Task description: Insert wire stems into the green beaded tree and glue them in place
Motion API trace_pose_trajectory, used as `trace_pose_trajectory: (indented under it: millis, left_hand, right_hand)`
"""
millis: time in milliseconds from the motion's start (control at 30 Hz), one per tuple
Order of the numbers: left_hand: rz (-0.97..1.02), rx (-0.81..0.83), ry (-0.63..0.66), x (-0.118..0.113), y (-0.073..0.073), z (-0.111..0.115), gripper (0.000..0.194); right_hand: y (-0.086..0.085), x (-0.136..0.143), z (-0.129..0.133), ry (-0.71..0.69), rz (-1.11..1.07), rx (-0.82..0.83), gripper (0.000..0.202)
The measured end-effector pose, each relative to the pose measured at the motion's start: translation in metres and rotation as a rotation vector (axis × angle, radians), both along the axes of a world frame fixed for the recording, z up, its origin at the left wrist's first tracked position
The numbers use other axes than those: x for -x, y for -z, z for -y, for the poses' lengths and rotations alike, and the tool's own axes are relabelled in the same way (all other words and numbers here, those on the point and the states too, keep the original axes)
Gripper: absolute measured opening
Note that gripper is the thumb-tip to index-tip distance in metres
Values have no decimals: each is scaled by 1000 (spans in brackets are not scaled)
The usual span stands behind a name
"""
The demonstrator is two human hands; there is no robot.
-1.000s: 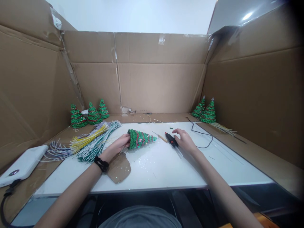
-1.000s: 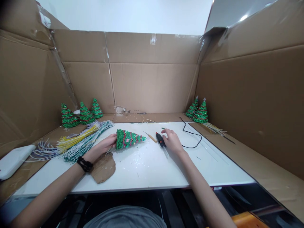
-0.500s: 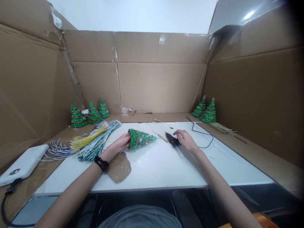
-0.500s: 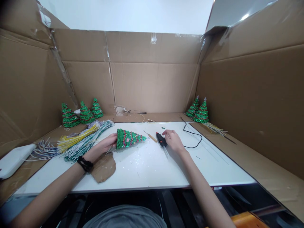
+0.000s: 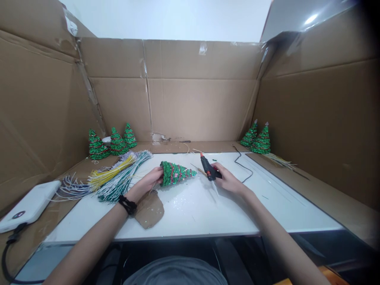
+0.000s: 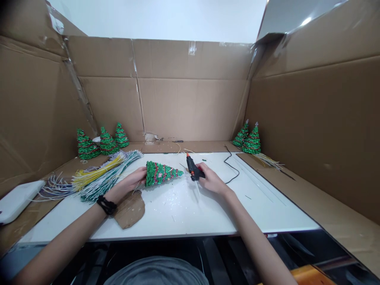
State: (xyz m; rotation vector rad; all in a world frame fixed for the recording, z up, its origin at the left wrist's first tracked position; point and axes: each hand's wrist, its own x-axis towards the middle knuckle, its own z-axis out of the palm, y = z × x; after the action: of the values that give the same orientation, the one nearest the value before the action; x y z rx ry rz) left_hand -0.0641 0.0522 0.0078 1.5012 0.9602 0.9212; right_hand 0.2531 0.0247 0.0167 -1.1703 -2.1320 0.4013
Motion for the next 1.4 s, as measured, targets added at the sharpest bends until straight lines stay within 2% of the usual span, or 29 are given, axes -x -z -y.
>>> trace_pose_trajectory:
  millis: [100,233,400,733,1400]
  left_hand:
    - [9,44,-1,2,7,-6,12]
    - [20,56,-34,4,13,-12,12]
    - [19,71,-25,3,12,-11,13]
    - [-16,56,-35,-3,-3,1,12]
    - [-10,63,-29,-1,3,-3,7]
  right_hand:
    - [-3,17,12,24,-98,-81,13]
    - [4,26,18,7,-26,-168,25]
    - [9,30,17,-42,45,-291,29]
    - [16,38,13,27,126,-284,28]
    - [13,39,14,121,179,-235,31]
